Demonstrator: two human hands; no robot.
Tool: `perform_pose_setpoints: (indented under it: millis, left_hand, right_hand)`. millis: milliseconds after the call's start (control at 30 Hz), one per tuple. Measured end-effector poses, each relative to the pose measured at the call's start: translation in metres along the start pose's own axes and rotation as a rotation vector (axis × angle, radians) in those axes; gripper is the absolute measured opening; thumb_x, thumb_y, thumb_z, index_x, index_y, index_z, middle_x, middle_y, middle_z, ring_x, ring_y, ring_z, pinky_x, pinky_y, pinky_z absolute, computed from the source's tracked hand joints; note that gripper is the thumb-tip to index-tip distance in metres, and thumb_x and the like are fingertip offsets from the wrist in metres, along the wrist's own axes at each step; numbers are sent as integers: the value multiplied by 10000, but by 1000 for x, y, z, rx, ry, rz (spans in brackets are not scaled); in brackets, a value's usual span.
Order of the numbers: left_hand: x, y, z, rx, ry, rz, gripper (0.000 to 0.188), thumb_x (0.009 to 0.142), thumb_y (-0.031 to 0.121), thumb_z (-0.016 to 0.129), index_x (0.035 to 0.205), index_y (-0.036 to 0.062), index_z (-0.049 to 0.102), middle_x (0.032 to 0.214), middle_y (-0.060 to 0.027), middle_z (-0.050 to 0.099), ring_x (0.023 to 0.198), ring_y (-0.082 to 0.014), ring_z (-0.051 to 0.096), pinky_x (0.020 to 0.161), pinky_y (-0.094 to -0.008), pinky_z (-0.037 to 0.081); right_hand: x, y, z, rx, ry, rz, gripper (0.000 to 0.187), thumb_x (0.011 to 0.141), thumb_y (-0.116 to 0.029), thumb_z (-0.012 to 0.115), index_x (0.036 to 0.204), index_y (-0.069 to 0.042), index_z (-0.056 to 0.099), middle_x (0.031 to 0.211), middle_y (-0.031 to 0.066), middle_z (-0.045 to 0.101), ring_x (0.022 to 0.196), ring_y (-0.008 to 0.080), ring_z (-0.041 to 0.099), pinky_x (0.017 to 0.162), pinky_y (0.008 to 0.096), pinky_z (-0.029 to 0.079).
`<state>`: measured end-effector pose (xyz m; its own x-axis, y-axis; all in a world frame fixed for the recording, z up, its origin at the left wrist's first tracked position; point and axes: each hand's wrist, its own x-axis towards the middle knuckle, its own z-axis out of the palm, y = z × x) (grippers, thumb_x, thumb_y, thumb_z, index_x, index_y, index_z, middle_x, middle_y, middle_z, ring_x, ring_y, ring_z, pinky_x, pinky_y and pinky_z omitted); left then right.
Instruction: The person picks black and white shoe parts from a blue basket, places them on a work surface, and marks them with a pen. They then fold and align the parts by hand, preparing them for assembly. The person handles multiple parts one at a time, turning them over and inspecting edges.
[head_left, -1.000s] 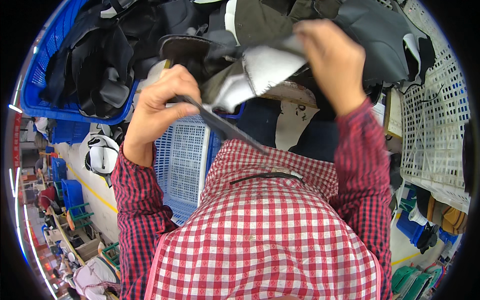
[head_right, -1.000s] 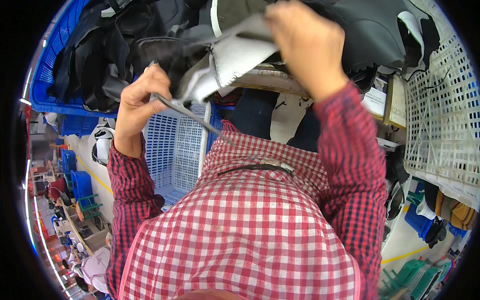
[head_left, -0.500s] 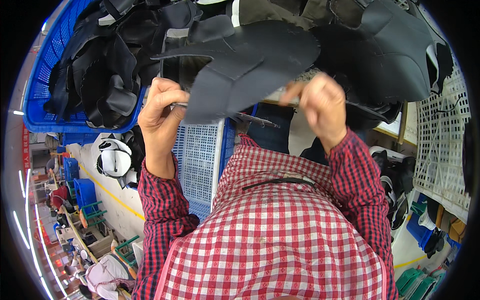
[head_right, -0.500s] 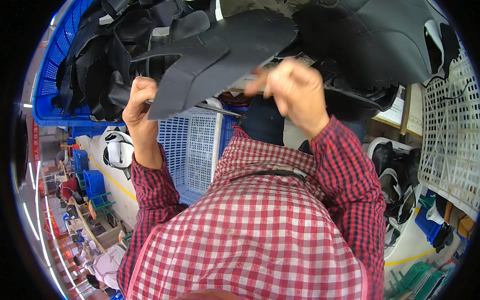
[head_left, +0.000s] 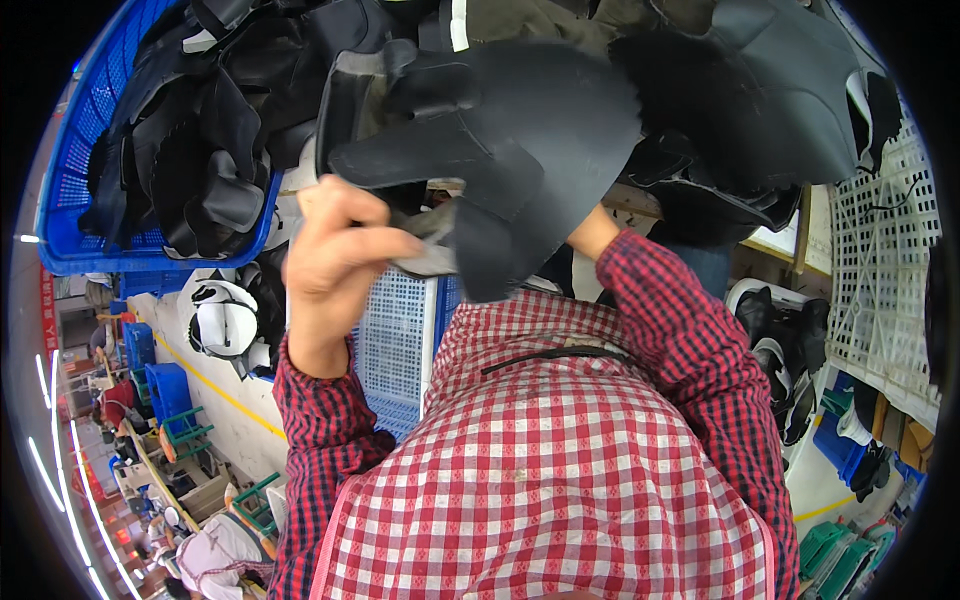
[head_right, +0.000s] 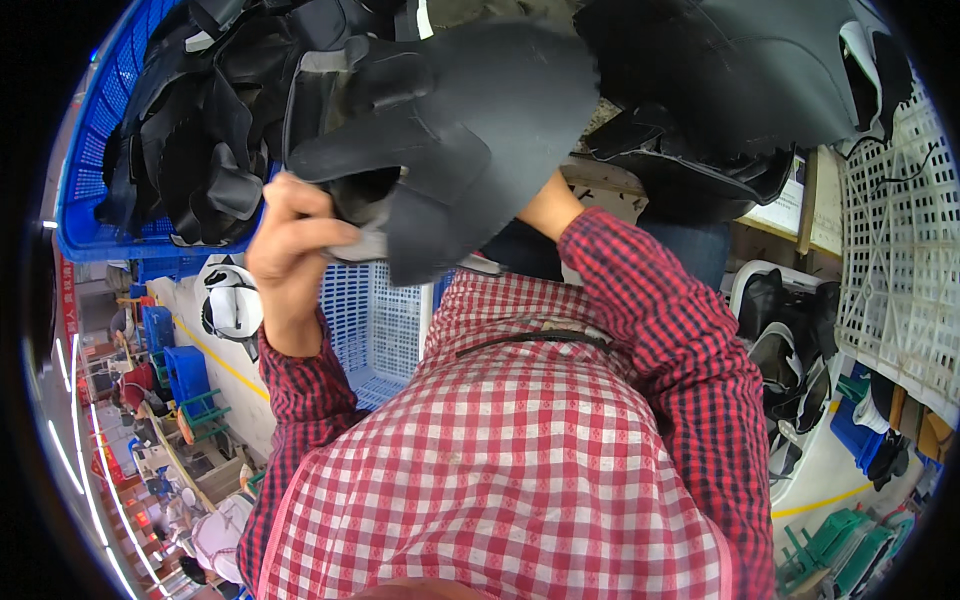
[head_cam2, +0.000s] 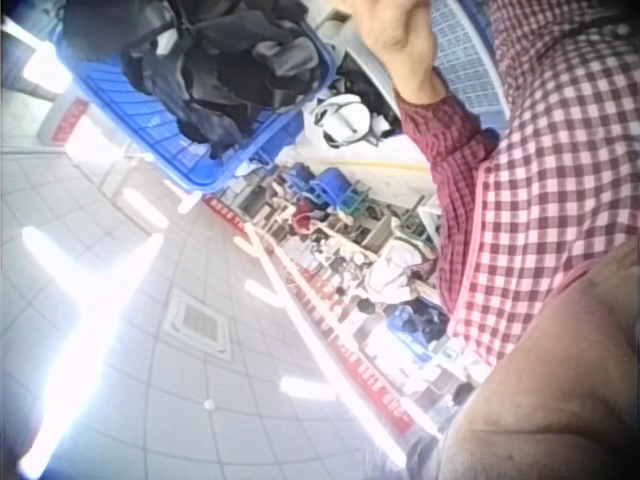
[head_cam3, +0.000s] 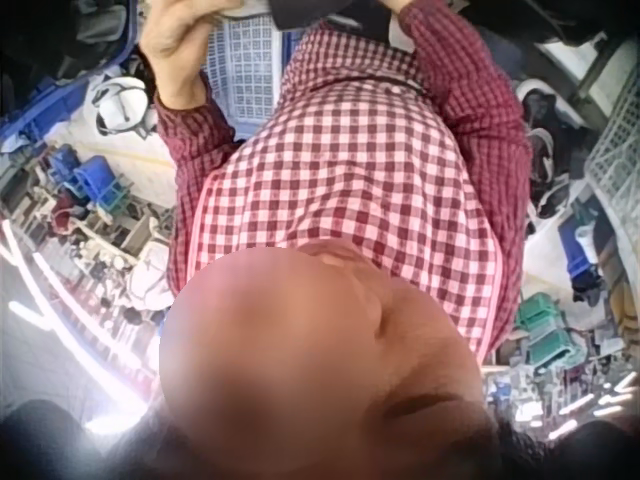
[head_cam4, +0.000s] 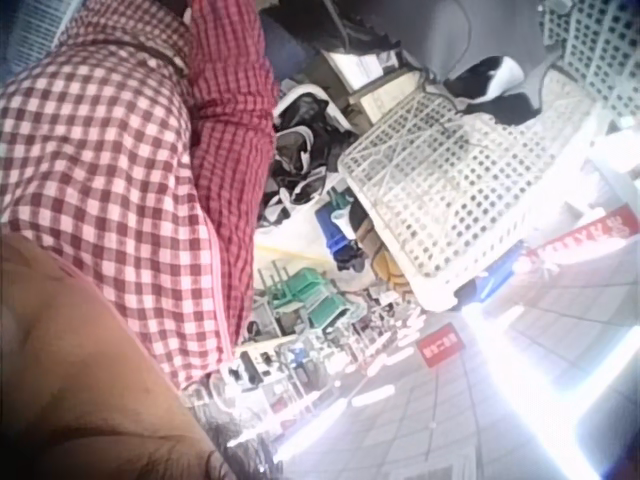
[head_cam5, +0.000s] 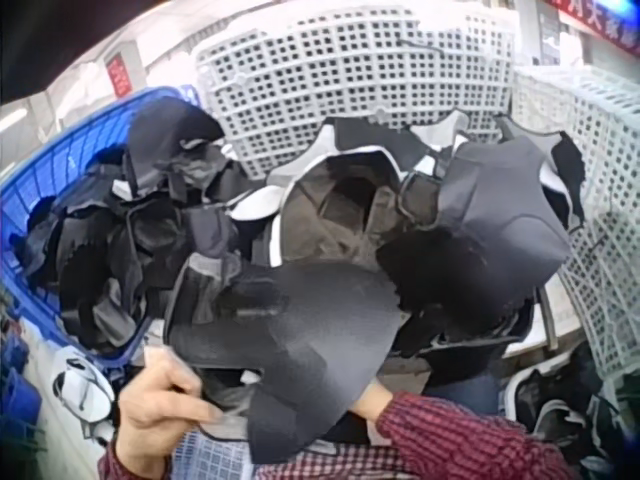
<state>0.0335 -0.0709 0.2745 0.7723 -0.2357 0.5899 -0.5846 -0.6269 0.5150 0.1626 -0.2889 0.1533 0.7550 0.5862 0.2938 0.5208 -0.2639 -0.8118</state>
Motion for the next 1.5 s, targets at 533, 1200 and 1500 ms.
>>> perform_pose_setpoints:
  millis: [533,1200,1500]
  left_hand:
    - [5,2,-13,192,37,85,310,608,-60,688,886,54,764,863,-49,569,876,-248,505,805,-372,414]
    - [-185,16,125,25,49,-307,345,686,-184,635,1002,-47,636,1019,-182,639,909,-324,656,788,-351,534]
    - [-150,0,132,331,149,10,192,618,-7,704,804,-23,658,885,-148,636,811,-322,642,592,-363,523]
  right_hand:
    - [31,-101,-47,-426,101,-867,201,820,-201,785,1002,-119,763,922,13,712,862,168,716,690,316,570]
    - [-92,-8,9,-582,-322,-524,88,755,-120,682,791,-104,761,797,31,716,770,187,726,660,337,571]
    - [-62,-27,-45,244,-576,419,699,938,-31,698,1578,-129,434,1248,54,746,778,36,627,666,198,517]
